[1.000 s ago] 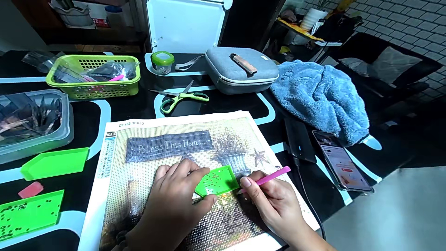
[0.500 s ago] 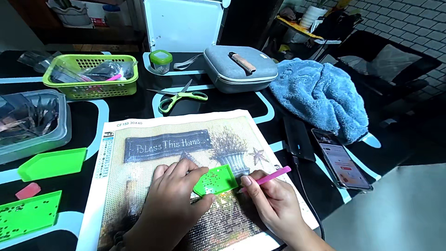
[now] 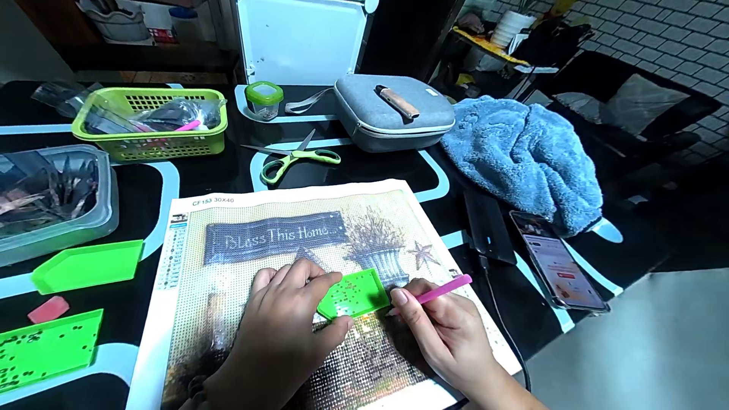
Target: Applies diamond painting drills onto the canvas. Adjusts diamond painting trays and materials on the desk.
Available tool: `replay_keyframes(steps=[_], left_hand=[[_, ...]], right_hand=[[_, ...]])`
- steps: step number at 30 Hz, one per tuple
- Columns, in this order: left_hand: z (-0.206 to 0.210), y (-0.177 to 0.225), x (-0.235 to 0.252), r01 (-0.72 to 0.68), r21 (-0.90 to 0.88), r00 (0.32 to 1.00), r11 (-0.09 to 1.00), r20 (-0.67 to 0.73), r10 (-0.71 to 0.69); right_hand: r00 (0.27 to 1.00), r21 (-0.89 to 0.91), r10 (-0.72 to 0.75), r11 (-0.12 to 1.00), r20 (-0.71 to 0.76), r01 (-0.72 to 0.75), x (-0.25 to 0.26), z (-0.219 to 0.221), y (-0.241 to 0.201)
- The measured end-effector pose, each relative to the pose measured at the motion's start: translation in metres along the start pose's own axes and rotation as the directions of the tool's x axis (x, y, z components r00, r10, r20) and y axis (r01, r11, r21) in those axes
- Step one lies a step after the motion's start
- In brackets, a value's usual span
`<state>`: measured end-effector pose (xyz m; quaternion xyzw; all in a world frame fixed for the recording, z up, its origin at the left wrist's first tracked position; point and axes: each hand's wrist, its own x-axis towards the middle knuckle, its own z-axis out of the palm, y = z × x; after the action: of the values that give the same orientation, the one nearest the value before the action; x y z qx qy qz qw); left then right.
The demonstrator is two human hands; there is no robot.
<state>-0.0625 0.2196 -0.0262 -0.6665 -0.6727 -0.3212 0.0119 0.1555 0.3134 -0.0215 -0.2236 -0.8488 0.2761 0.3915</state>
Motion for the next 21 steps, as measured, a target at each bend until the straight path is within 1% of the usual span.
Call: replay_keyframes(steps=[3,5,7,10,13,21], left_hand=[[-0.001,0.001,0.001,-0.007,0.000,1.000,1.000,-0.001,0.007],[-0.001,0.001,0.001,-0.012,-0.002,1.000,1.000,-0.005,0.012],[-0.001,0.001,0.002,-0.017,-0.006,1.000,1.000,-0.006,0.017],[-0.001,0.001,0.001,-0.013,-0.010,1.000,1.000,-0.013,0.013],[0.000,0.001,0.002,-0.016,0.004,1.000,1.000,-0.024,0.016],[0.000,0.001,0.001,-0.024,-0.017,0.999,1.000,-0.030,0.023]], right_hand=[[0.999,-0.029,0.004,1.000,0.054,-0.002,0.004,-0.005,-0.003],[0.995,0.014,0.054,0.998,0.083,-0.056,0.011,-0.009,-0.006],[0.994,0.079,0.088,0.993,0.060,-0.093,0.022,-0.009,-0.009],[0.995,0.109,0.076,0.991,0.065,-0.083,0.032,0.004,-0.013],[0.993,0.083,0.069,0.994,0.096,-0.077,0.036,0.015,-0.013],[0.994,0.065,0.054,0.996,0.099,-0.061,0.035,0.021,-0.011]])
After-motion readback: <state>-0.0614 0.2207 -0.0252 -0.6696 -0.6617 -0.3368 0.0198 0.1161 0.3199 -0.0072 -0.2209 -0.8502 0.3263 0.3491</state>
